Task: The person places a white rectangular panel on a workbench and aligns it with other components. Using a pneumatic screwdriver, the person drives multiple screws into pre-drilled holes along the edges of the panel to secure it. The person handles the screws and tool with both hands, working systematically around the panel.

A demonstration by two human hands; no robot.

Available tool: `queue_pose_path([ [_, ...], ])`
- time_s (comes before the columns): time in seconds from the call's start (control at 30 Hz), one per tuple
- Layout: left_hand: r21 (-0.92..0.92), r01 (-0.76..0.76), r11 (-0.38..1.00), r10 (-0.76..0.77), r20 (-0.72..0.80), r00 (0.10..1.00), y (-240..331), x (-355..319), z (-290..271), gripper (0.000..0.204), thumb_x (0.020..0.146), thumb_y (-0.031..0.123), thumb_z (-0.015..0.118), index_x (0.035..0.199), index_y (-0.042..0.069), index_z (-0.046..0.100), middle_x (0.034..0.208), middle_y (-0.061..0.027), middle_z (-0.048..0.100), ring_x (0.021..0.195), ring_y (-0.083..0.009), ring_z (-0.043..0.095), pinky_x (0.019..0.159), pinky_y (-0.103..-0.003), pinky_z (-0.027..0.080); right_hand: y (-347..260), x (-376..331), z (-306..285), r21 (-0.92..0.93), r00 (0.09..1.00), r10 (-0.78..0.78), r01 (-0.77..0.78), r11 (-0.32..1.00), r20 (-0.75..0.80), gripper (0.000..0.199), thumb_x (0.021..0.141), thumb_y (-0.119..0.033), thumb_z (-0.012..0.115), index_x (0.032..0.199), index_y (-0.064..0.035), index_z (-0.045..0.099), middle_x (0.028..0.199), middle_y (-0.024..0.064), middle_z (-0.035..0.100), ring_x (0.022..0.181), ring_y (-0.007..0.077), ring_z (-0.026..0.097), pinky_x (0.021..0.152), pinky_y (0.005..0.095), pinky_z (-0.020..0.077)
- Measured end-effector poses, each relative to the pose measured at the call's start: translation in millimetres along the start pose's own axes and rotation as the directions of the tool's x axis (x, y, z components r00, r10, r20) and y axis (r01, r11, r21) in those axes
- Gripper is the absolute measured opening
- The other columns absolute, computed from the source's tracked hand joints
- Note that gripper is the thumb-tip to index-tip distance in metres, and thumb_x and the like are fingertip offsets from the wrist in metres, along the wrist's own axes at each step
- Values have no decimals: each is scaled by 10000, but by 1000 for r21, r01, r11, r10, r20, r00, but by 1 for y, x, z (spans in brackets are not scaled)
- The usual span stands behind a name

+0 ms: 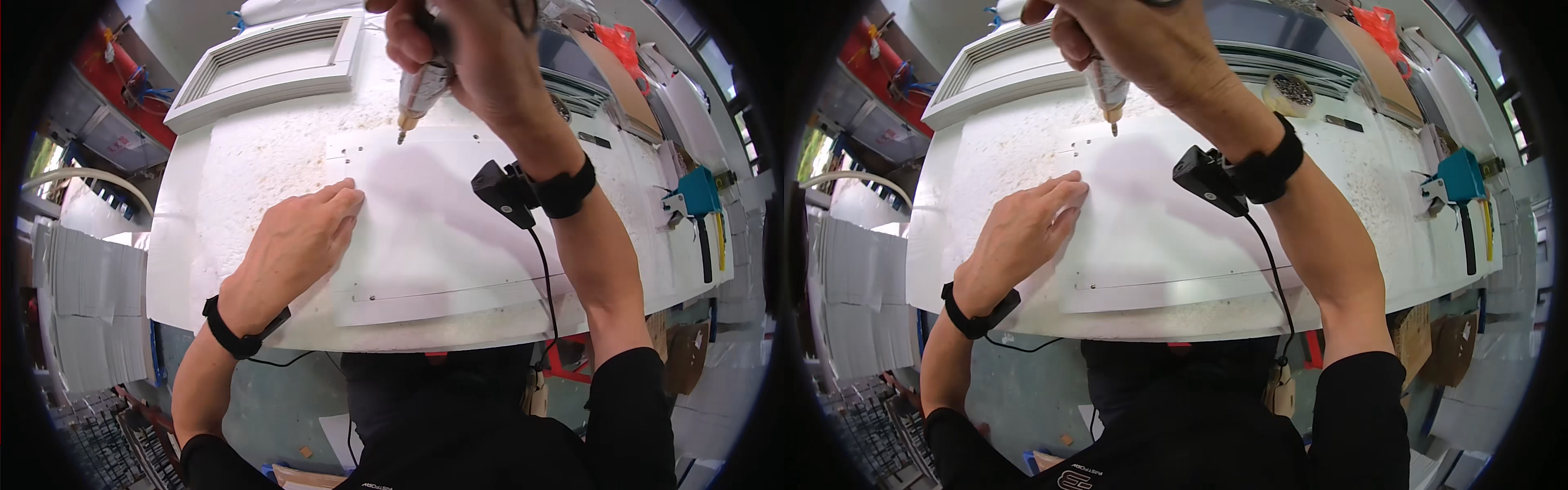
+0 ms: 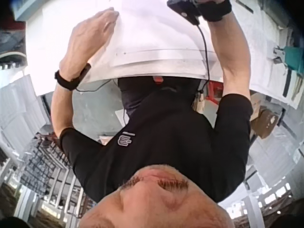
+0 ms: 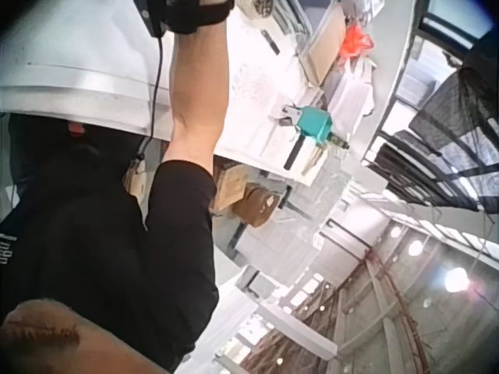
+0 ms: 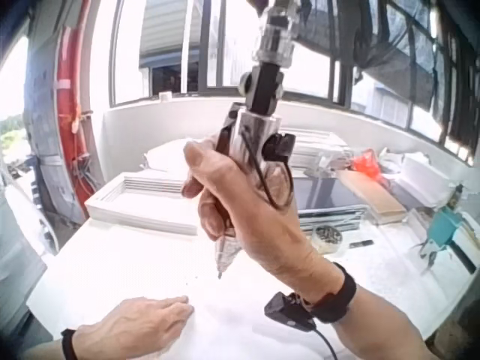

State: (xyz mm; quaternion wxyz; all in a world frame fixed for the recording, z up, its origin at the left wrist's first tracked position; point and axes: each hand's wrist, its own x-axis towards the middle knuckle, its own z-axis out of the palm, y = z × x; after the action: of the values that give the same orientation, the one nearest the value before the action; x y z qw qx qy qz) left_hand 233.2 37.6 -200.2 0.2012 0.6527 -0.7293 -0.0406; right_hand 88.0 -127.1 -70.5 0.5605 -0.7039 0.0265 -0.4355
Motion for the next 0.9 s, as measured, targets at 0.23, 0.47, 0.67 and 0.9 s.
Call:
queue_pose_path([
  [0.23,-217,-129,968,146,64,987,66,81,11,112,938,127,697,1012,44,688,859,-127,702,790,-291,675,731,-398,535,-53,-59,-106,-115,950,-165,139,984,-264,418,1043,-455,554,857,-81,555,700,17,530,443,69,433,431,248,381],
  [0.47,-218,-388,895,387,-49,921,101,135,77,97,930,92,673,1003,28,686,927,-130,684,901,-321,665,789,-428,544,-43,-105,-149,-200,946,-188,137,970,-263,314,1071,-354,503,933,-72,511,868,60,542,519,85,403,513,280,364],
  [0.67,-129,-394,910,405,69,912,108,154,89,115,920,62,641,1026,27,667,949,-138,658,917,-329,652,798,-437,545,-39,-121,-163,-145,936,-167,127,981,-308,299,1069,-342,498,932,-77,498,872,64,528,506,79,394,509,272,365],
  [0.9,-45,-412,910,414,63,908,114,163,97,95,923,62,613,962,-8,562,901,-161,624,870,-346,646,755,-450,536,-38,-128,-169,-161,940,-166,122,979,-299,300,1077,-344,490,966,-66,514,878,62,529,518,81,398,508,270,361],
])
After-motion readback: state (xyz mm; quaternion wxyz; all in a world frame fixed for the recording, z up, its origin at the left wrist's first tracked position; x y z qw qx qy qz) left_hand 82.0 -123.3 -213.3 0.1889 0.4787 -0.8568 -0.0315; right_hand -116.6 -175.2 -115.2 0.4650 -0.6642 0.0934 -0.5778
